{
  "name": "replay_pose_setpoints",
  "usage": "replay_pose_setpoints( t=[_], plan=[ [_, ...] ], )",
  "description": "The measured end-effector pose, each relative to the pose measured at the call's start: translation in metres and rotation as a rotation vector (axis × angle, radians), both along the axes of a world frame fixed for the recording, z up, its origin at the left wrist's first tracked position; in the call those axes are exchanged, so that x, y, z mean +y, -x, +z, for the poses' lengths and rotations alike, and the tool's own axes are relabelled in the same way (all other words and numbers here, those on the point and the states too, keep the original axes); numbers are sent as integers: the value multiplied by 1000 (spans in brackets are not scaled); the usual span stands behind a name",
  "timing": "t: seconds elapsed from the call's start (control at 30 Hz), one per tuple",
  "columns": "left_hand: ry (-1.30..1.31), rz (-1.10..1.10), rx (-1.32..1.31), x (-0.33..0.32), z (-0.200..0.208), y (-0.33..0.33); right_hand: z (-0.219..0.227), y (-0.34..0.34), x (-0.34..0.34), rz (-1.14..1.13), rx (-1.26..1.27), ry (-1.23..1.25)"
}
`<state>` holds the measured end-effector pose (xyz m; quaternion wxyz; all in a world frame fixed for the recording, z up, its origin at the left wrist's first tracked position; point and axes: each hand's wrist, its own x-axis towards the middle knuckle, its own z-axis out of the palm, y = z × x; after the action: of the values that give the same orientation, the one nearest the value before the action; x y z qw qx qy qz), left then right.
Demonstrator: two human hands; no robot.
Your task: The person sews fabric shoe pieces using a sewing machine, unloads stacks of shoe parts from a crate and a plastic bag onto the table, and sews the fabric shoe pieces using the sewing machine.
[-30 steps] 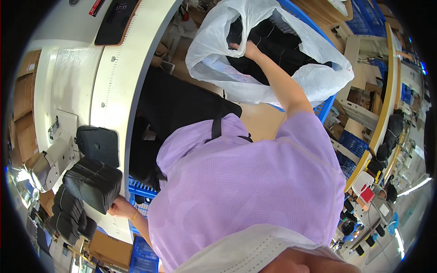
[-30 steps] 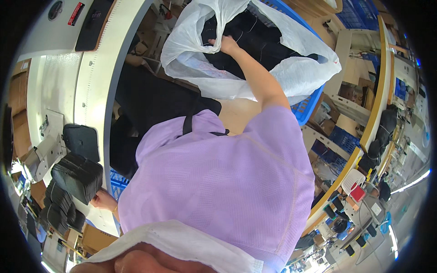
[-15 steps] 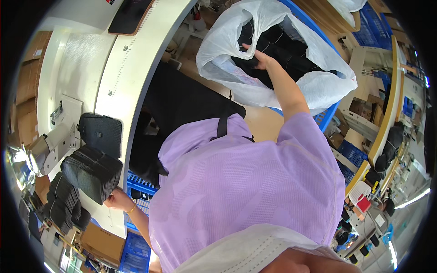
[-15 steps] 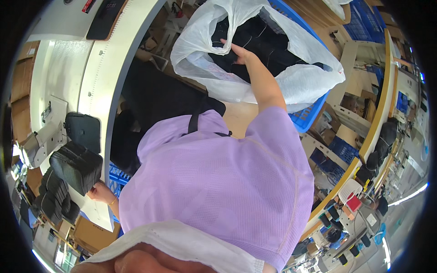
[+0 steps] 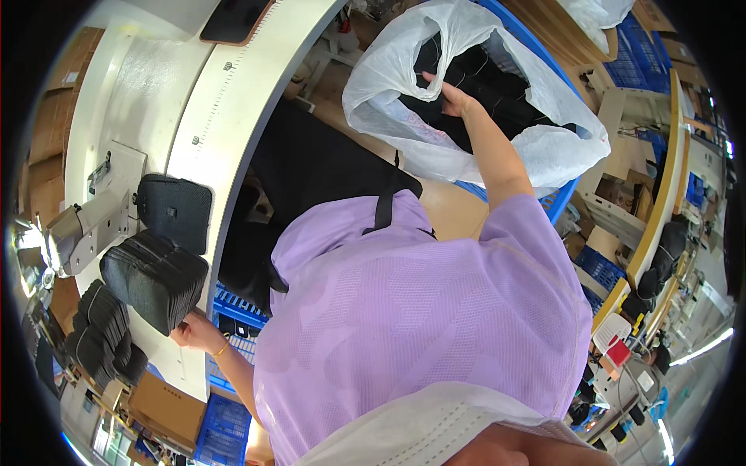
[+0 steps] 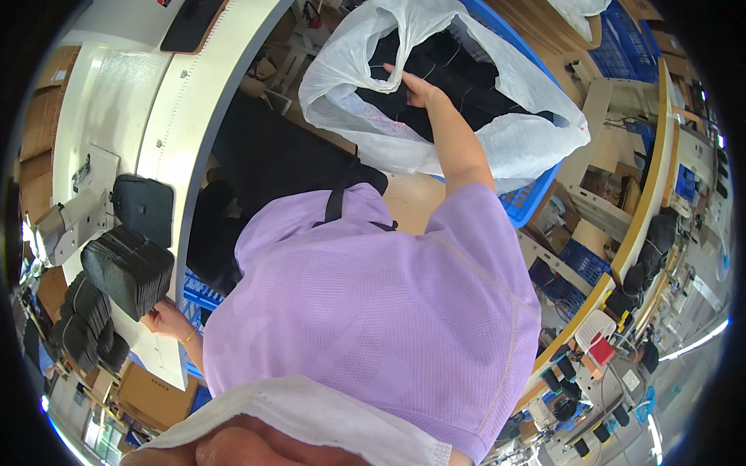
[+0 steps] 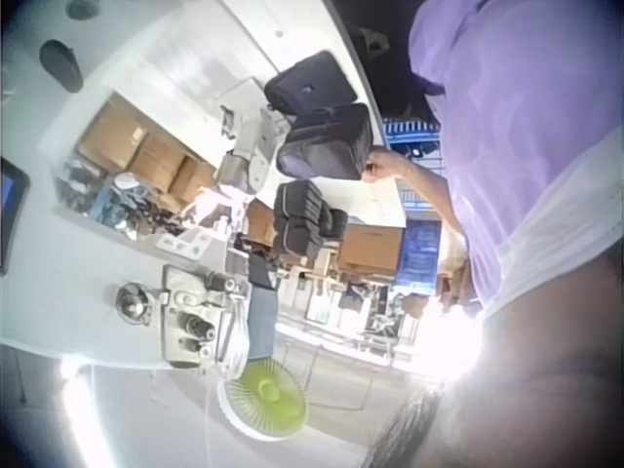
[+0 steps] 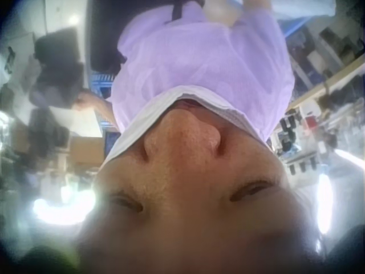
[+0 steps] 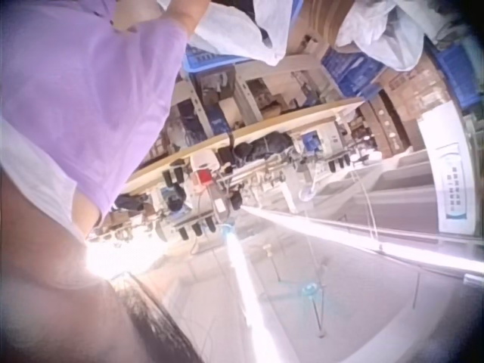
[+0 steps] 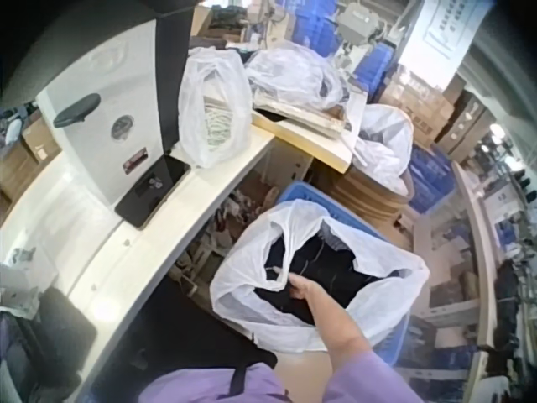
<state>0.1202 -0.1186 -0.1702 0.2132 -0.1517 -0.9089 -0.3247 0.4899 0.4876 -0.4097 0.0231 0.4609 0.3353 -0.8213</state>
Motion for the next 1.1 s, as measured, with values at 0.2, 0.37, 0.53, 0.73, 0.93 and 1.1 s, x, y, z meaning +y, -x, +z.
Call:
replay_pose_setpoints(
  t=[0.2, 0.37, 0.53, 0.73, 0.93, 1.1],
  plan=[
    [-143, -30, 140, 0, 18, 2, 89, -13, -16, -114, -192, -284],
    [-202, -322, 810, 61, 130, -46, 198, -146, 41, -48, -235, -306],
    [-444, -978, -198, 154, 113, -101, 307, -78, -40, -170, 459, -453],
    [-729, -1075, -1540, 276, 94, -107, 355, 111, -189, 242, 393, -1012],
    [-864, -734, -1282, 254, 137, -86, 354, 154, -203, -1, 552, -1462],
    [-913, -783, -1006, 247, 166, -47, 383, 197, -222, 402, 870, -1881]
  ],
)
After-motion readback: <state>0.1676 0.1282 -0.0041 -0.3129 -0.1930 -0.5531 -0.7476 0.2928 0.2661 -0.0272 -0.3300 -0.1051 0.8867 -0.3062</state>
